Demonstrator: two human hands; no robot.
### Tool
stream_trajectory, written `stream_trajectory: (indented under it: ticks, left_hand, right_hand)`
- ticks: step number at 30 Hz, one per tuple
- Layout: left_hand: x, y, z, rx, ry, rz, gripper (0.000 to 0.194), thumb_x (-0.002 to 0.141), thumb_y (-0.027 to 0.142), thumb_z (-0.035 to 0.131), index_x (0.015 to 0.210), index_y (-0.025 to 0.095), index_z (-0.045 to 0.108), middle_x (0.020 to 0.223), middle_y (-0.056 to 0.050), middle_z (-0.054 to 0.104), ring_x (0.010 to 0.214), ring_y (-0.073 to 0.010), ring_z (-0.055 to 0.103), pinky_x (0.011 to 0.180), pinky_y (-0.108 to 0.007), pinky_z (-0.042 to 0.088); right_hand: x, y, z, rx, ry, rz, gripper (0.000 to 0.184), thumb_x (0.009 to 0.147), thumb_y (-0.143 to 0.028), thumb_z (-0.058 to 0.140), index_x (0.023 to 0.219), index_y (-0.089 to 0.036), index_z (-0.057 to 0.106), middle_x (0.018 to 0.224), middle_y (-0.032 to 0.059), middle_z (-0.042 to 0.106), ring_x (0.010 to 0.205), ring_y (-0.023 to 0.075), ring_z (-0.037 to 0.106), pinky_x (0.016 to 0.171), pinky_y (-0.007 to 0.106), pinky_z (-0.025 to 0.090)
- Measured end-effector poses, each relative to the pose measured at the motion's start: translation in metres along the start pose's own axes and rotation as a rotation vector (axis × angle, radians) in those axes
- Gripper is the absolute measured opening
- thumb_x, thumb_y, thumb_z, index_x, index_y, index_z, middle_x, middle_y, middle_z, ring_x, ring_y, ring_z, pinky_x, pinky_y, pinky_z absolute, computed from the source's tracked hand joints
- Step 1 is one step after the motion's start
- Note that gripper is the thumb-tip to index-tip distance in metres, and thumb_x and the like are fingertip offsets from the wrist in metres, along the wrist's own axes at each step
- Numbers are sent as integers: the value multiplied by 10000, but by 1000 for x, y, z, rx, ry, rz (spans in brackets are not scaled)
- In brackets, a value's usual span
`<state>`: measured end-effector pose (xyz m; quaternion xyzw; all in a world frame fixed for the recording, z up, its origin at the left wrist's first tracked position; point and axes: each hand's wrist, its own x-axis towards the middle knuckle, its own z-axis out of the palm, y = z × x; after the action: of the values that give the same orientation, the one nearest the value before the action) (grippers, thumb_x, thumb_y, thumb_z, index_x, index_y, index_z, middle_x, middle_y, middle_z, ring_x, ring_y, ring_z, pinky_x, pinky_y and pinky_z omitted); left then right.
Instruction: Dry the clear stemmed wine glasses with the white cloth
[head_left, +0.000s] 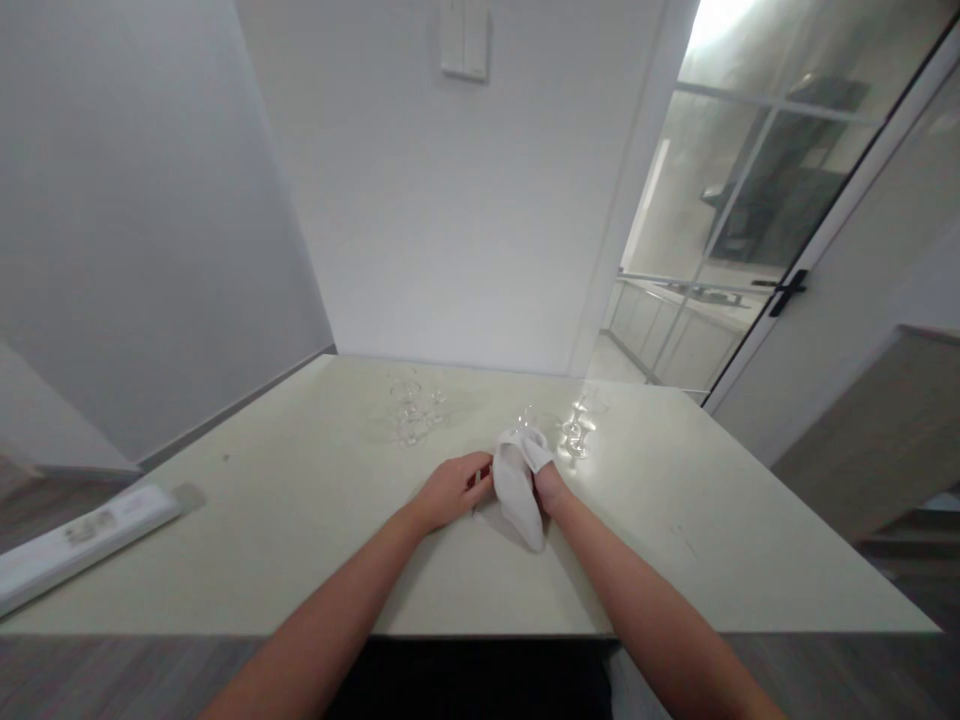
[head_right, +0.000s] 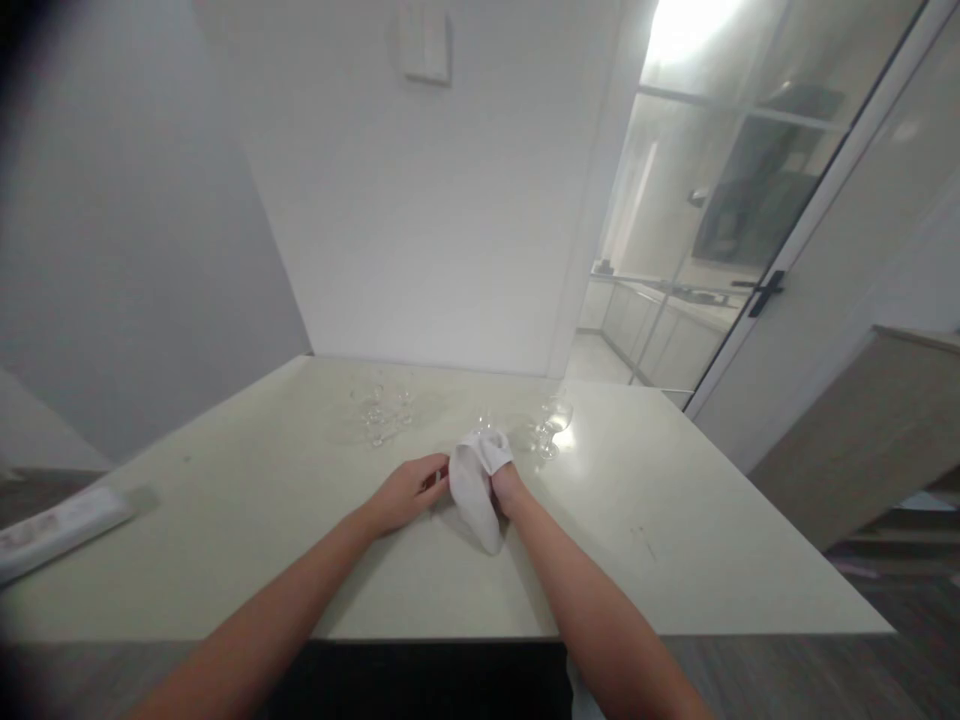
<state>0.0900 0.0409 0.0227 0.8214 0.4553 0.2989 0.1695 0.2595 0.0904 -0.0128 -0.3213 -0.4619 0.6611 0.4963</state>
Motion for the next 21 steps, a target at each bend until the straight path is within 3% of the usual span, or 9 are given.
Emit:
stream_trajectory:
  ticks: [4,7,11,15,19,21]
  left_hand:
    - [3,-9,1,-73,158,-84,228,888,341,411,775,189,537,723,-1,559,689,-150,513,642,-263,393]
    - [5,-16,1,-326,285,-163,233,892,418,428,887,198,503,755,15,543,613,-120,504,563,-234,388]
    - [6,-21,-1,-505,384,-88,396,780,466,616,1031,201,459,897,0,540,602,-89,489,527,-209,379]
    - [4,-20,-4,-516,395,-31,419,775,439,650,1056,201,450,977,-45,581,697,-110,514,590,-218,404]
    - [3,-19,-4,-636,319,112,475,837,421,582,1216,214,382,1186,-128,571,904,-165,561,725,-281,447]
    - [4,-19,-3,-635,314,108,492,806,398,631,1203,214,407,1222,-134,543,943,-177,563,737,-289,451]
  right_hand:
    - [-1,3,1,-101,9,-75,245,680,-405,713,805,-210,633,728,11,682,700,192,618,652,305,501]
    - [-5,-2,0,-396,-78,-289,160,703,-306,686,810,-194,650,757,11,675,718,176,596,674,285,484]
    - [-7,-6,-1,-853,-191,-534,73,708,-213,623,773,-179,624,740,26,639,680,173,556,669,292,444]
    - [-4,-4,-5,-1118,-125,-688,48,710,-217,598,713,-179,569,720,49,607,694,191,532,709,325,417]
    - [-3,-4,-6,-1078,-181,-664,98,751,-248,583,691,-194,527,666,13,576,635,160,504,665,282,409]
    - [-4,-6,-5,-1059,-214,-642,113,767,-255,577,691,-198,515,661,4,574,631,153,503,654,266,408]
